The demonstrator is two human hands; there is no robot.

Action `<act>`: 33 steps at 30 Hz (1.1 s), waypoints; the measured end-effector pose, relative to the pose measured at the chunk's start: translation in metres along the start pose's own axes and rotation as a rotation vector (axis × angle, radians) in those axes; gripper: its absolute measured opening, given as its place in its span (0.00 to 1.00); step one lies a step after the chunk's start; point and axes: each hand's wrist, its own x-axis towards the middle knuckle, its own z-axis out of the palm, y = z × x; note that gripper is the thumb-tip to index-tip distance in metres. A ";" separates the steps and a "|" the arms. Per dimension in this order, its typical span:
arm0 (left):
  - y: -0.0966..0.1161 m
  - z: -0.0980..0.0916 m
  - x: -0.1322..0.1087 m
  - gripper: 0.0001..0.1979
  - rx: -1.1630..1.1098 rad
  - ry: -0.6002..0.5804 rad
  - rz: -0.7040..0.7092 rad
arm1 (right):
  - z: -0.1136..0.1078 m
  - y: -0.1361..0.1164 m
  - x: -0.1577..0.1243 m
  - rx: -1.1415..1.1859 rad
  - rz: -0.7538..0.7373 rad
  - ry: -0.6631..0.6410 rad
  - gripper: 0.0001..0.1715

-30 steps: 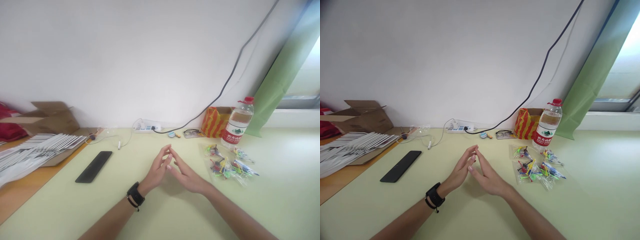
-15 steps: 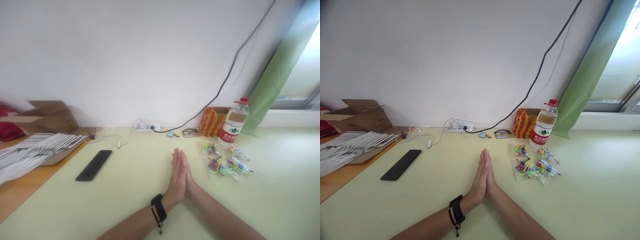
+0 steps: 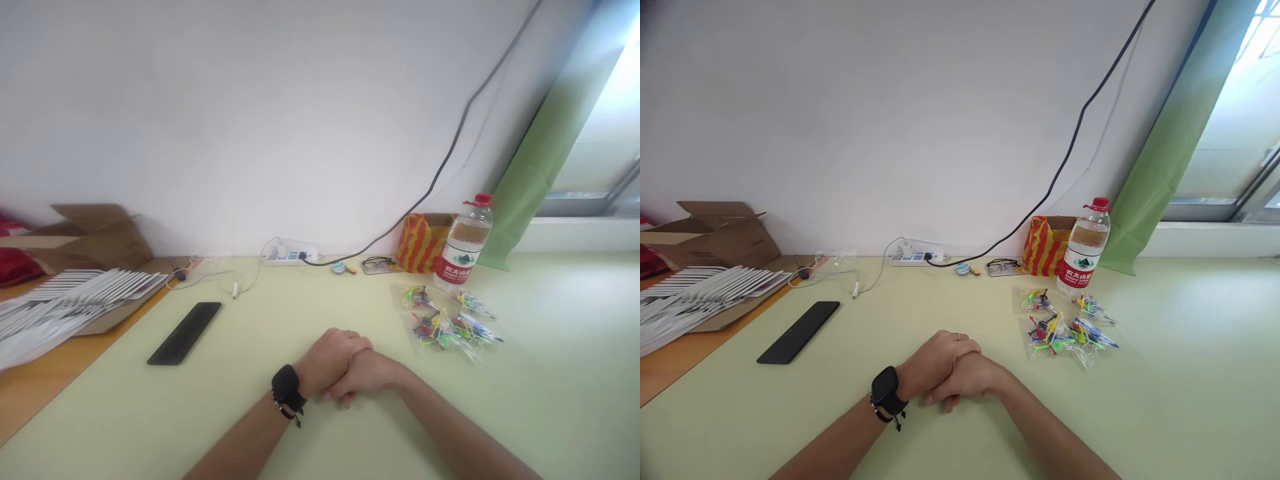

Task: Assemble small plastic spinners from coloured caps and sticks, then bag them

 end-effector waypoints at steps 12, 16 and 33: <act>-0.016 0.014 -0.002 0.27 -0.497 0.208 -0.157 | -0.005 0.007 0.011 -0.430 -0.299 0.208 0.16; -0.020 0.013 0.001 0.31 -0.700 0.221 -0.204 | -0.004 0.014 0.023 -0.660 -0.286 0.301 0.08; -0.038 0.011 0.004 0.28 -0.424 0.642 -0.623 | -0.022 0.009 0.023 0.117 -0.466 0.586 0.13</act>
